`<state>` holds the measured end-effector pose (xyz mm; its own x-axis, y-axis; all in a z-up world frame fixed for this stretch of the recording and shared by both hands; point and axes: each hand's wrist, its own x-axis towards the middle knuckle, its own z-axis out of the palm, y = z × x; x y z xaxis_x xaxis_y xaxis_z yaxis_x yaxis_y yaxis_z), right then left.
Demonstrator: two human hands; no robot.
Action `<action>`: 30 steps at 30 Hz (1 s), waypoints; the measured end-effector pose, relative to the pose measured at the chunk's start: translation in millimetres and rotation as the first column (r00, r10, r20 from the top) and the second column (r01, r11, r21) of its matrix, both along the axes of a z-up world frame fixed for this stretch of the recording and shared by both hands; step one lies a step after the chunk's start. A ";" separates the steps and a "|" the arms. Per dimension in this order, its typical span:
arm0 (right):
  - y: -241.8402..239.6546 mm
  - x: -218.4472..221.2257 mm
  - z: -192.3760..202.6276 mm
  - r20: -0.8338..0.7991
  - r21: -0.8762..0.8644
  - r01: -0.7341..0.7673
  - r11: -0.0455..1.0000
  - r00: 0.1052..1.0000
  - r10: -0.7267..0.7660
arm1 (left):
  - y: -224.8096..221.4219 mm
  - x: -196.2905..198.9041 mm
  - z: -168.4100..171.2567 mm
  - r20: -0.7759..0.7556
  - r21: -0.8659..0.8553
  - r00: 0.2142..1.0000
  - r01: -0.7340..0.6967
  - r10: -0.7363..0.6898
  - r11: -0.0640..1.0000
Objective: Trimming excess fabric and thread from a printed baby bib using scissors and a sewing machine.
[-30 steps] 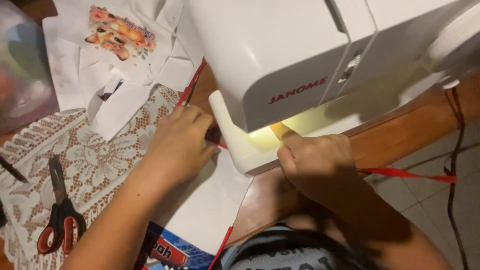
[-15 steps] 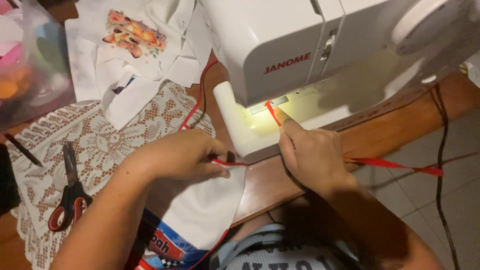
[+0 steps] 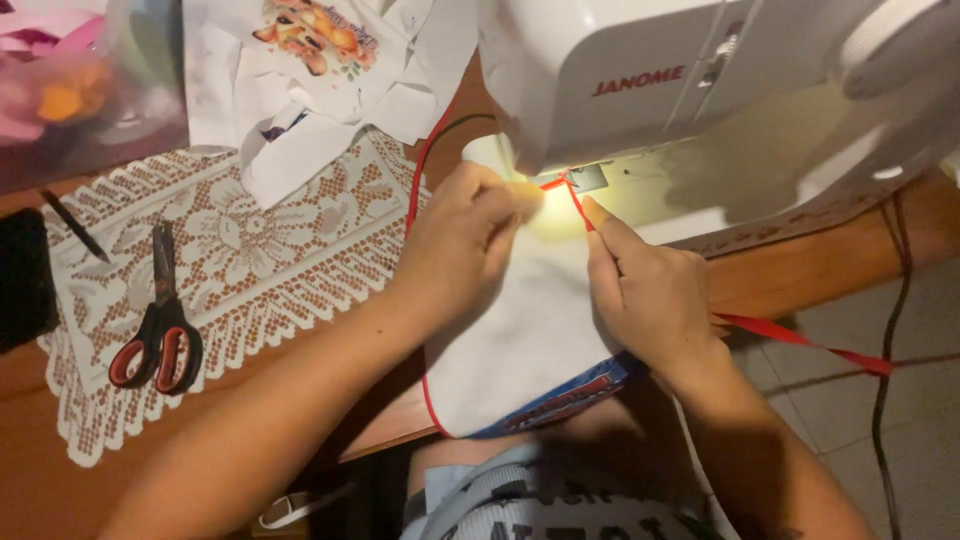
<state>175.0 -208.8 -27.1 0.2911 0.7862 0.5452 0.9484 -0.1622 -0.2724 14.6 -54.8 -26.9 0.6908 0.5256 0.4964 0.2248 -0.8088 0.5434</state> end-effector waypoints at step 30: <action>0.7 -7.5 -23.3 -0.157 -0.098 0.185 0.978 0.967 -0.199 | -36.1 0.8 -3.5 0.103 0.549 0.995 -0.050 -0.008 0.834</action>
<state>167.6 -208.2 -50.4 0.5215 0.7466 0.4132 0.8402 -0.3650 -0.4010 15.3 -90.9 -30.4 0.6163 0.1597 0.7711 0.2154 -0.9761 0.0300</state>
